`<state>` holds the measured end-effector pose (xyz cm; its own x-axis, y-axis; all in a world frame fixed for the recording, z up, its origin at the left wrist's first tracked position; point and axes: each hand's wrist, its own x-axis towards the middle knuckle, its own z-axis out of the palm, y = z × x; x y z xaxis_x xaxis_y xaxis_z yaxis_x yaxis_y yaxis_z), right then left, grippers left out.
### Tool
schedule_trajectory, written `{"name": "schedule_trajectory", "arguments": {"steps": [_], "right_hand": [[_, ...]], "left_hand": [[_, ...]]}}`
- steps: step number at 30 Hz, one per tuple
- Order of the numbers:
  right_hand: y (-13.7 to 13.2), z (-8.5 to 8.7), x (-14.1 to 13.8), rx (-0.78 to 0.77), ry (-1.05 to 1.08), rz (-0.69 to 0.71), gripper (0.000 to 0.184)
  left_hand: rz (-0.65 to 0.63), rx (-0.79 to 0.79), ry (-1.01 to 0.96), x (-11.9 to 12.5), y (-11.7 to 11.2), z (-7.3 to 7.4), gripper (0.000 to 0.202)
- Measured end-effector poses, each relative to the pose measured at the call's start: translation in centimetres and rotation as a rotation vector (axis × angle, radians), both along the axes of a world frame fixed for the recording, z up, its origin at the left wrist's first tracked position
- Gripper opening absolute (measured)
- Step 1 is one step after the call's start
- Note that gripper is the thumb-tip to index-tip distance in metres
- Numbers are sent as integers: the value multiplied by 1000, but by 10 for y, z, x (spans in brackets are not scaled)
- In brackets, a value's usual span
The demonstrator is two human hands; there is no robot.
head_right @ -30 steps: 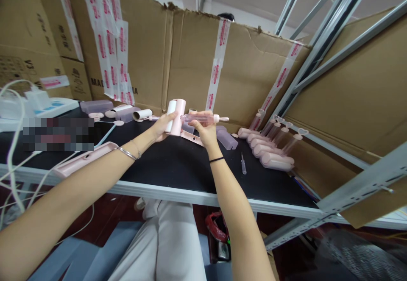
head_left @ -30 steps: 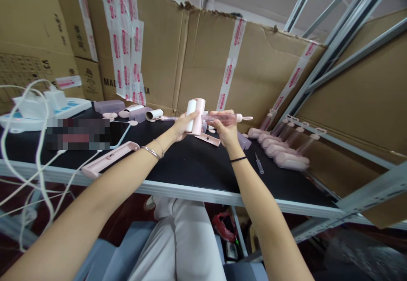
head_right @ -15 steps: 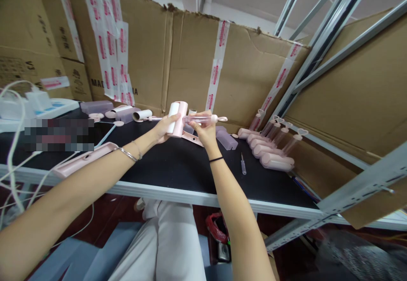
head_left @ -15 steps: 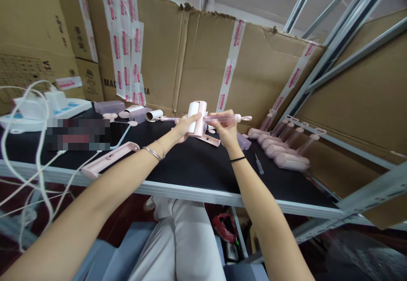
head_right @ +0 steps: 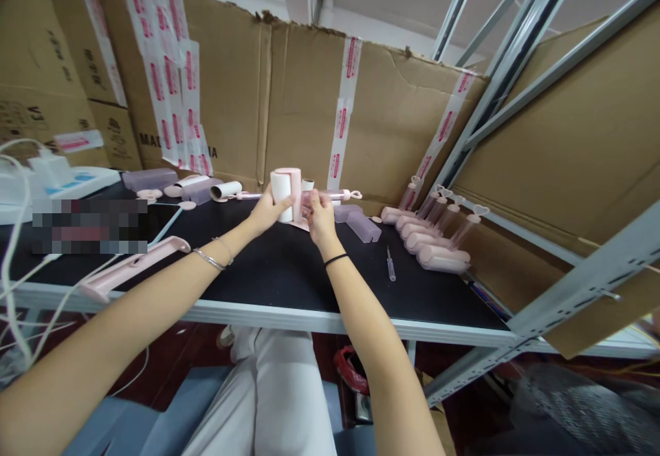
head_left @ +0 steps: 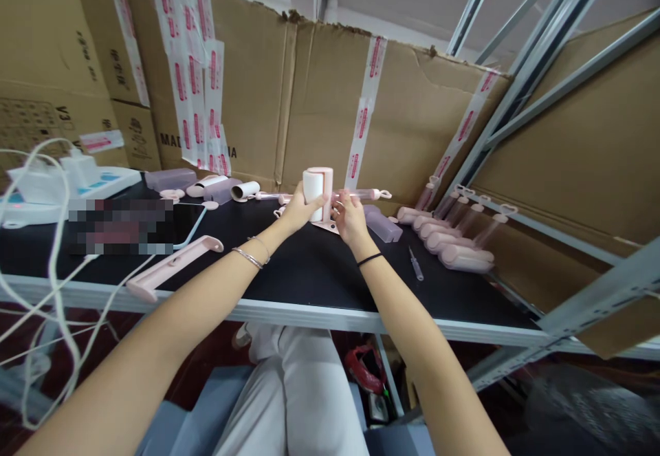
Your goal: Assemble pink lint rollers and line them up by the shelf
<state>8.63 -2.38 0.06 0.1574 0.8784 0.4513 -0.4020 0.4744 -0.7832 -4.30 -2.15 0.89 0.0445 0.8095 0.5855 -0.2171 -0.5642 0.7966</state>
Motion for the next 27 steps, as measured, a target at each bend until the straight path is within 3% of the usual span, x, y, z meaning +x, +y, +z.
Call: {"name": "schedule_trajectory", "arguments": {"steps": [3, 8, 12, 17, 19, 23, 25, 27], "right_hand": [[4, 4, 16, 17, -26, -125, 45], [9, 11, 48, 131, -61, -437, 40], [7, 7, 46, 123, -264, -371, 40], [4, 10, 46, 143, -601, -204, 46], [3, 12, 62, 58, -691, -350, 50], [-2, 5, 105, -346, -1040, -1034, 42], [-5, -4, 119, -585, -1185, -1109, 52], [-6, -13, 124, -728, -1276, -1053, 53]], "left_hand": [[-97, 2, 154, -6, 8, -6, 46], [-132, -76, 281, -6, 9, -12, 51], [-199, -186, 148, 0, -2, -6, 64], [-204, -232, 231, -4, -5, -1, 40], [-188, -273, 209, -6, -3, -2, 35], [-168, -363, -121, -5, 0, 0, 28], [-210, -407, -317, -6, 0, 6, 23], [-250, -461, -474, -9, 1, 12, 19]]}}
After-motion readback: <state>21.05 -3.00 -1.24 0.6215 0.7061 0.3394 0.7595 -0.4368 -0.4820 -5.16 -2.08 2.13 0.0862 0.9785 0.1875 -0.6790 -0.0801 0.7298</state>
